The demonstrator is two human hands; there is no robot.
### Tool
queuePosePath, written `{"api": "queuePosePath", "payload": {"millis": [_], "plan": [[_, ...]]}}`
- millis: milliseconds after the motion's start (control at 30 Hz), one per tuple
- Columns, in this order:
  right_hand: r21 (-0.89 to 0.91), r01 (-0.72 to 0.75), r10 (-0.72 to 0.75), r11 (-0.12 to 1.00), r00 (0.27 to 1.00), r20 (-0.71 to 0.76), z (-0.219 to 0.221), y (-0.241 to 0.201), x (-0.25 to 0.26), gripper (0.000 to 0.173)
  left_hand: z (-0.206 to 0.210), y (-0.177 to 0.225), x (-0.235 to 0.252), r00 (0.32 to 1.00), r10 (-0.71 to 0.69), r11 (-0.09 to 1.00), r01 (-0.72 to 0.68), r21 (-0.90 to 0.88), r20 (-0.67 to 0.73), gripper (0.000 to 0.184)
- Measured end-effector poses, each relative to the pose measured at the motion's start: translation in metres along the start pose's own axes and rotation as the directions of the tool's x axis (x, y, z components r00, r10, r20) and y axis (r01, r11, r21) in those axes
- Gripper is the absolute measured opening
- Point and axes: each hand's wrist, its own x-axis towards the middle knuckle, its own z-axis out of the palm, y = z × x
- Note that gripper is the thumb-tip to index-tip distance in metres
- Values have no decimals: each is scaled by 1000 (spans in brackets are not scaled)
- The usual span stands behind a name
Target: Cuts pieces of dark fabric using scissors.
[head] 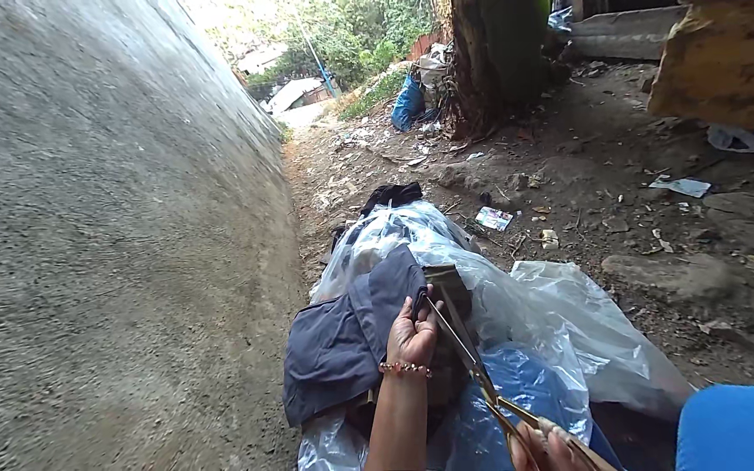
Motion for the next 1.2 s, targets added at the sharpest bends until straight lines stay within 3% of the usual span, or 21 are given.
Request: {"api": "queuePosePath", "payload": {"millis": [533,867,1067,1200], "plan": [[64,-36,36,997,999,-13,0,2,11,51,-4,-1,1,999,-46,999,46,5,-2,34],[342,-47,48,939,999,5,10,3,26,63,-16,-11,4,1000,-3,997,3,84,-2,33],[330,-46,54,943,998,-14,8,8,33,66,-16,-15,12,999,-2,986,8,164,-36,22],[287,-54,93,956,988,-124,17,4,45,69,-19,-19,12,999,7,983,0,186,-33,22]]}}
